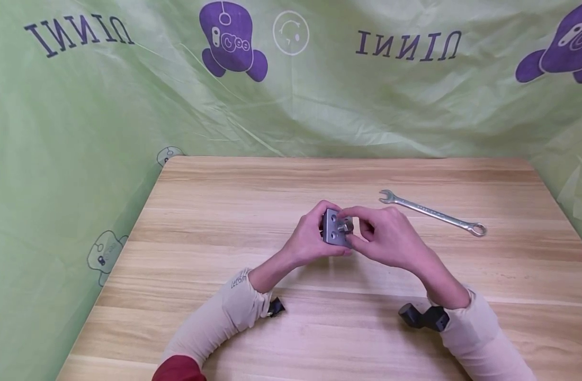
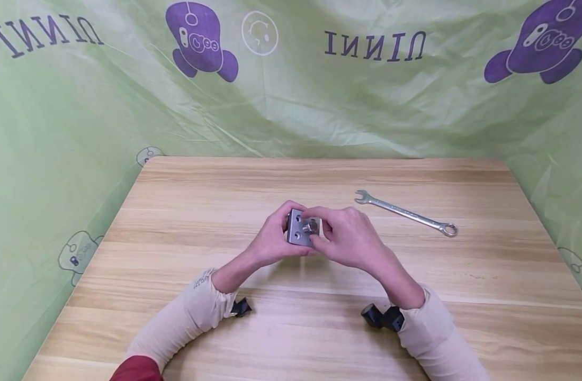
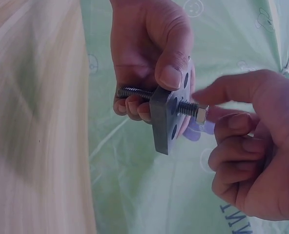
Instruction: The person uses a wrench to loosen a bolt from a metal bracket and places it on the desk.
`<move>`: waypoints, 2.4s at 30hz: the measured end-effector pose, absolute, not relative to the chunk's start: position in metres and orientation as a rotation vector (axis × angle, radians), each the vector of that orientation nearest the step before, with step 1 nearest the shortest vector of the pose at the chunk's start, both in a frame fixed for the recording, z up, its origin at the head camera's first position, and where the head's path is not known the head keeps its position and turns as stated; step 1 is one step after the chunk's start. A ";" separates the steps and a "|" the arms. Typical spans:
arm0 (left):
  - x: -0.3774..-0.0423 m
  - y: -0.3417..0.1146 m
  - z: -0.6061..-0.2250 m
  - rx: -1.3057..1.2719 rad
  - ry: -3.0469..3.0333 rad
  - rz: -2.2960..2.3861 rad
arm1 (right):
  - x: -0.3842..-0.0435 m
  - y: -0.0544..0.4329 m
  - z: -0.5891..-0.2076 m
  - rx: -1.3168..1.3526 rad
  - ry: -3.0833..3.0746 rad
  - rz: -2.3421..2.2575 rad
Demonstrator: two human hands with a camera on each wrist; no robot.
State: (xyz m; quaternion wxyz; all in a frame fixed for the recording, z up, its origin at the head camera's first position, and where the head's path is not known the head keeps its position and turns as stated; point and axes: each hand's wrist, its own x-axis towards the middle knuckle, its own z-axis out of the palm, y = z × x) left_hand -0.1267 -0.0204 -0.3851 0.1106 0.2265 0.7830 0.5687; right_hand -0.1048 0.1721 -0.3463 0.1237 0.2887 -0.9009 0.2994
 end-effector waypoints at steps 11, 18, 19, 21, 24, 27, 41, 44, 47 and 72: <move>-0.128 -0.021 -0.385 0.670 2.313 1.661 | -0.105 0.170 -0.341 0.515 -2.829 0.806; -0.128 -0.021 -0.385 0.670 2.319 1.660 | -0.106 0.167 -0.342 0.489 -2.905 0.755; -0.128 -0.021 -0.385 0.671 2.317 1.658 | -0.106 0.167 -0.343 0.497 -2.899 0.758; -0.128 -0.020 -0.385 0.673 2.316 1.655 | -0.105 0.167 -0.344 0.517 -2.883 0.761; -0.127 -0.020 -0.385 0.673 2.320 1.646 | -0.105 0.167 -0.345 0.549 -2.864 0.759; -0.127 -0.020 -0.385 0.672 2.326 1.639 | -0.104 0.167 -0.344 0.577 -2.845 0.748; -0.127 -0.020 -0.385 0.665 2.293 1.675 | -0.102 0.173 -0.341 0.737 -2.713 0.817; -0.127 -0.020 -0.385 0.672 2.289 1.678 | -0.103 0.173 -0.341 0.771 -2.691 0.840; -0.128 -0.020 -0.385 0.675 2.283 1.681 | -0.103 0.172 -0.342 0.797 -2.671 0.873; -0.128 -0.022 -0.386 0.669 2.314 1.672 | -0.105 0.169 -0.343 0.504 -2.818 0.790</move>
